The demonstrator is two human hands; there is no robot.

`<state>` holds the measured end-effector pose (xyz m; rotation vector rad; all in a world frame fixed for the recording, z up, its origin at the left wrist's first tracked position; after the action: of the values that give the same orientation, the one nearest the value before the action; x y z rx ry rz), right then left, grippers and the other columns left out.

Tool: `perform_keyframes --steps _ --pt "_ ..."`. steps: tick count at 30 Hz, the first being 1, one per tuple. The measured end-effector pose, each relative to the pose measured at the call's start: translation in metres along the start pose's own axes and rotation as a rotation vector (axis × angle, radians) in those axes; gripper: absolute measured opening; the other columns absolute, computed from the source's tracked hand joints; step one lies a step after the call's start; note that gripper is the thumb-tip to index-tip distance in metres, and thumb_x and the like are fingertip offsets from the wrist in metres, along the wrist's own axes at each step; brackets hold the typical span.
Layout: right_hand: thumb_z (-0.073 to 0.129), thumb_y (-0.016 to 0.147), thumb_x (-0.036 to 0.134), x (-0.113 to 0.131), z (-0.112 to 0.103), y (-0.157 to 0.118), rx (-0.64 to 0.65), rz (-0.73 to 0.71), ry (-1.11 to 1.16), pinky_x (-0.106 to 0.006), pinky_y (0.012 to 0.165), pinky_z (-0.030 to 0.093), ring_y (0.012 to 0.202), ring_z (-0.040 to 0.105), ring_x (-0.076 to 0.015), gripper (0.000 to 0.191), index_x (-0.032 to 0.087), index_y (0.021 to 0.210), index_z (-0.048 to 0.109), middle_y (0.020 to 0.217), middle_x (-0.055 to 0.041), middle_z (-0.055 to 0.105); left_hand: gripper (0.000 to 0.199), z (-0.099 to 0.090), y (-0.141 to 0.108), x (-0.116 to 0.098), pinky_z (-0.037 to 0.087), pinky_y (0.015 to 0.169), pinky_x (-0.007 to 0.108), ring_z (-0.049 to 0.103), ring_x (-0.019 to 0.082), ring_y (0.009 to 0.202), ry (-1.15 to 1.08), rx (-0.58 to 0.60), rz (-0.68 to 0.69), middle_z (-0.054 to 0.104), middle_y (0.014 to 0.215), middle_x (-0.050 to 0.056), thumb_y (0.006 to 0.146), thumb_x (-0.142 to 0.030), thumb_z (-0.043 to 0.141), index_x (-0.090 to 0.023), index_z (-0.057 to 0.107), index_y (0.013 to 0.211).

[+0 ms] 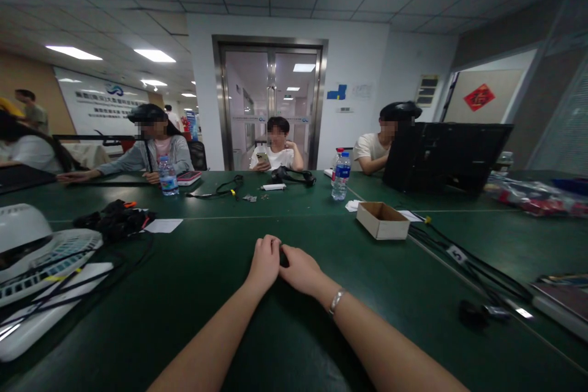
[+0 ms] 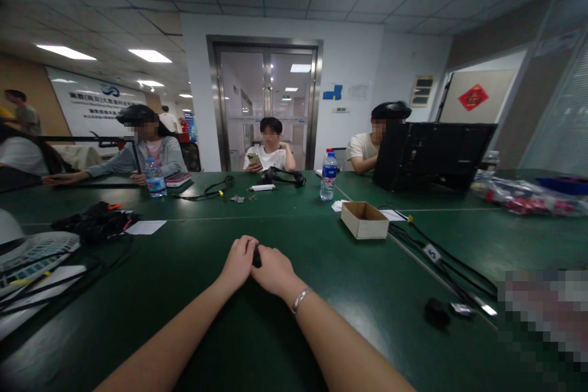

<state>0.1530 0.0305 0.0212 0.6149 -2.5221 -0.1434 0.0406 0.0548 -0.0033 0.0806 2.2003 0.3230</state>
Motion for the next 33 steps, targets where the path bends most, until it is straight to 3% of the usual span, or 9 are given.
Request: perform_keyframes --steps 8,16,23,29,33 --pt "0.056 0.079 0.034 -0.007 0.007 0.000 -0.106 0.120 0.114 -0.023 0.060 0.035 0.074 0.058 -0.0146 0.020 0.022 0.096 0.060 0.089 -0.0024 0.066 0.027 -0.002 -0.004 0.002 0.042 0.087 0.038 0.053 0.023 0.092 -0.141 -0.102 0.019 0.053 0.095 0.009 0.088 -0.036 0.035 -0.019 0.056 0.086" --pt "0.060 0.075 0.028 -0.007 0.008 0.001 -0.178 0.037 0.195 -0.021 0.055 0.034 0.061 0.051 -0.0111 0.011 0.018 0.076 0.056 0.071 -0.0005 0.060 0.026 -0.005 -0.004 0.001 0.043 0.081 0.037 0.054 0.023 0.088 -0.196 -0.123 0.031 0.055 0.089 0.008 0.086 -0.037 0.040 -0.019 0.058 0.080" --pt "0.063 0.064 0.018 -0.013 0.006 0.003 -0.243 0.024 0.220 -0.022 0.054 0.033 0.059 0.048 -0.0111 0.009 0.018 0.070 0.056 0.066 0.0008 0.058 0.024 -0.010 -0.005 0.004 0.043 0.077 0.035 0.055 0.022 0.084 -0.168 -0.115 0.076 0.056 0.086 0.006 0.085 -0.036 0.043 -0.020 0.060 0.080" --pt "0.059 0.060 0.012 -0.032 0.006 0.009 -0.269 0.098 0.585 -0.024 0.061 0.043 0.068 0.058 -0.0141 0.019 0.018 0.078 0.056 0.073 0.0006 0.062 0.020 -0.009 0.006 0.023 0.046 0.066 0.029 0.059 0.019 0.078 -0.389 -0.059 0.004 0.062 0.083 0.005 0.078 -0.035 0.054 -0.018 0.062 0.085" --pt "0.061 0.064 0.022 -0.040 0.013 0.014 -0.196 0.149 0.836 -0.022 0.047 0.041 0.055 0.058 -0.0126 0.026 0.020 0.086 0.047 0.070 0.0033 0.060 0.025 -0.013 0.010 0.024 0.048 0.072 0.030 0.062 0.019 0.079 -0.565 -0.019 -0.023 0.066 0.083 0.006 0.067 -0.032 0.066 -0.016 0.063 0.086"
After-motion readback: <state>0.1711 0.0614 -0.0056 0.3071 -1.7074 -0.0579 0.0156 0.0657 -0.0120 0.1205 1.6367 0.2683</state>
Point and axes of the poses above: each hand's wrist, its own y-axis towards the middle knuckle, its own z-axis out of the palm, x = y × z, the point moved 4 cm from there along y, towards the middle knuckle
